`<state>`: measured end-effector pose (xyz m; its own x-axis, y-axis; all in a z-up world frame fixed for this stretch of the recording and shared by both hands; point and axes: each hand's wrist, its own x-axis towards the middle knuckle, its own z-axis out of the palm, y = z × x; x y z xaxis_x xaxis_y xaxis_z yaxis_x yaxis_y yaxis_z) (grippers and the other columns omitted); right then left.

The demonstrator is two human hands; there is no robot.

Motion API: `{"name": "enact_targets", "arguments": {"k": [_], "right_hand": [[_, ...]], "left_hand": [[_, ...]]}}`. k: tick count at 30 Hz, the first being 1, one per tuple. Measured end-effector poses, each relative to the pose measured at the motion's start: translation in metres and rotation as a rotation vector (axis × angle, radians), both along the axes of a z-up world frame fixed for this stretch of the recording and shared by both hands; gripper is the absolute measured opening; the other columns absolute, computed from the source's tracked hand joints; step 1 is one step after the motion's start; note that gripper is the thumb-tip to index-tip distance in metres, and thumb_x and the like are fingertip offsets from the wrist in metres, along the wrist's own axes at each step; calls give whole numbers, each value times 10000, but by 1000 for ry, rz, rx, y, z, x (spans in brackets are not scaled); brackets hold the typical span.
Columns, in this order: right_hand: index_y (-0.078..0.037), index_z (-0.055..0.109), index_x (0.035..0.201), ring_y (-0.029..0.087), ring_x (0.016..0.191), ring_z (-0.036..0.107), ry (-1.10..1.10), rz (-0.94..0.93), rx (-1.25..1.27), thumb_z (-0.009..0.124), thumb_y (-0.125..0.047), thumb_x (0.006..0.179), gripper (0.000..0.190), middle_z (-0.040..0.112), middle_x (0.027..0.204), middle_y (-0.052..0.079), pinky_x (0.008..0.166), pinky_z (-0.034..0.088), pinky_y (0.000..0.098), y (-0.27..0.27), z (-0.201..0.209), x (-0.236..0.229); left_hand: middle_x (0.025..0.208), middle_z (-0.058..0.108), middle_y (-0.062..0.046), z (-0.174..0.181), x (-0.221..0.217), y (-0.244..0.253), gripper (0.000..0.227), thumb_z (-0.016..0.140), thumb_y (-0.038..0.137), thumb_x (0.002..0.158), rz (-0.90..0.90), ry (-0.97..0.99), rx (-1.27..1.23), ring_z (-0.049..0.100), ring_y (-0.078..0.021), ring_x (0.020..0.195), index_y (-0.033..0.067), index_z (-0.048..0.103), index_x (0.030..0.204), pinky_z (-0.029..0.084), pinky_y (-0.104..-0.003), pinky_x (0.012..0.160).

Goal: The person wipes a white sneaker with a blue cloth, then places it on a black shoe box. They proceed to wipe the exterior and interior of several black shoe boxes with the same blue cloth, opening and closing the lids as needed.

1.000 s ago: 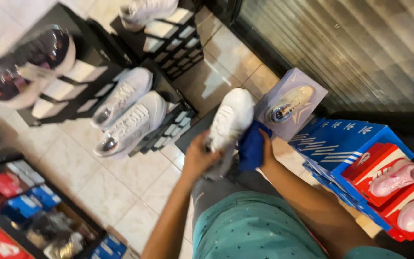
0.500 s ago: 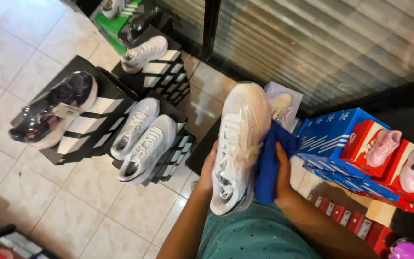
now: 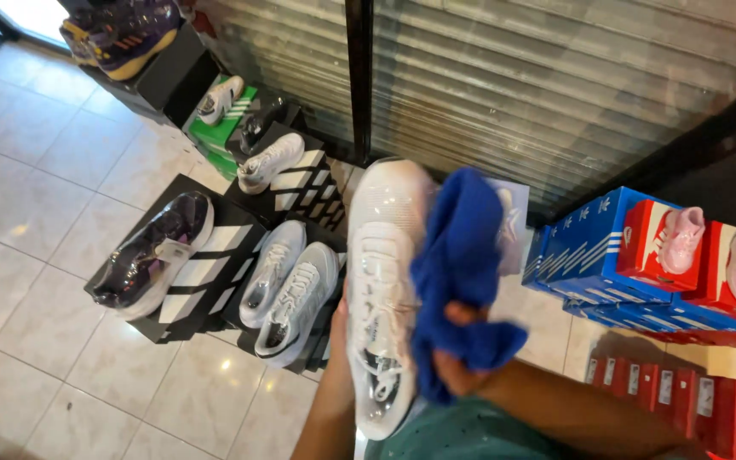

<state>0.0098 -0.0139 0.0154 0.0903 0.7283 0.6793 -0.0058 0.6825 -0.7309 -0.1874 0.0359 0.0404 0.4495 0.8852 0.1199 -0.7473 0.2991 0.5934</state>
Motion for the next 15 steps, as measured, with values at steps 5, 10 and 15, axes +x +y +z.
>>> {"name": "enact_targets", "arguments": {"k": [5,10,15], "right_hand": [[-43,631,1268,217,894,720,-181,510,-208,840,-109,751,562,748,1085,48,880,566,342,13,60,-15],[-87,589,1162,180,676,559,316,1033,-589,662,-279,894,338,607,860,14,656,464,317,4,118,-68],[-142,536,1026,136,394,351,977,1611,-1107,430,-494,1076,371,425,570,-25,366,334,289,20,123,-59]], "left_hand": [[1427,543,-217,-1,-9,3,891,736,533,887,-24,41,-21,560,-294,1256,-8,396,1508,474,-406,1051],[1417,560,-221,-3,-23,-4,942,752,543,848,15,78,-62,582,-285,1223,-14,392,1518,494,-388,1016],[1406,577,-225,0,-30,0,994,767,554,809,42,97,-86,603,-276,1191,-19,389,1528,515,-370,981]]}}
